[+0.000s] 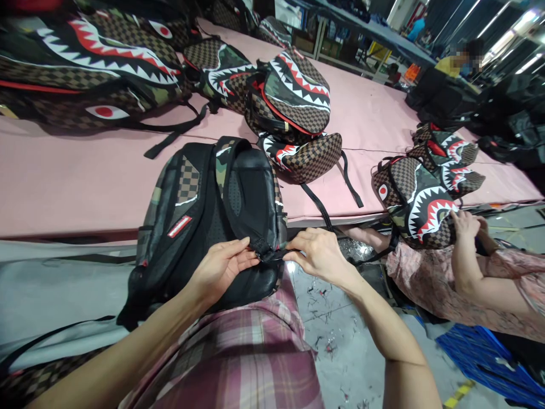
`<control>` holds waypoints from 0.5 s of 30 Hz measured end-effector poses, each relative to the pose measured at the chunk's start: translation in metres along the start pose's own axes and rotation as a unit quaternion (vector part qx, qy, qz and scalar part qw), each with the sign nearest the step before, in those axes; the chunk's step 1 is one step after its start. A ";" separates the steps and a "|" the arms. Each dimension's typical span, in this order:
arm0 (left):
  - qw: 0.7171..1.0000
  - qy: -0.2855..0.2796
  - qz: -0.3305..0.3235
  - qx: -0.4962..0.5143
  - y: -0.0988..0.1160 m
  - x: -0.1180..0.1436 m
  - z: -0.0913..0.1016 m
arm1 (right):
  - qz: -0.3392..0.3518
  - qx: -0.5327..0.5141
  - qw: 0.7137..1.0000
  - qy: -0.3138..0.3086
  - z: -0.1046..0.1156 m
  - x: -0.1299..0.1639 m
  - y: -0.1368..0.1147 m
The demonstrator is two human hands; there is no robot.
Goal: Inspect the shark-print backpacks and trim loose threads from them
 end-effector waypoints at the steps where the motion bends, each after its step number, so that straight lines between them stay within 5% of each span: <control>1: 1.000 -0.001 0.000 -0.001 0.000 0.000 0.000 | 0.007 0.007 1.000 -0.006 -0.001 -0.001 -0.001; 5: 1.000 -0.017 0.001 -0.008 -0.001 0.000 -0.001 | 0.020 -0.029 0.999 -0.008 -0.002 -0.004 -0.002; 10: 0.999 -0.028 0.017 -0.001 -0.006 -0.001 0.000 | -0.023 -0.163 0.982 0.093 -0.006 -0.004 0.003; 15: 0.999 -0.050 0.020 0.004 -0.009 -0.003 -0.002 | 0.014 -0.092 0.993 0.077 -0.031 -0.012 -0.013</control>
Point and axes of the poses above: each hand's wrist, its own x-axis away from the middle knuckle, its own z-axis out of the back of the hand, y = z × x, the point moved 7 cm from there along -x, towards the middle knuckle, and after that the axes turned 5 degrees about -y, right-handed, at the moved point
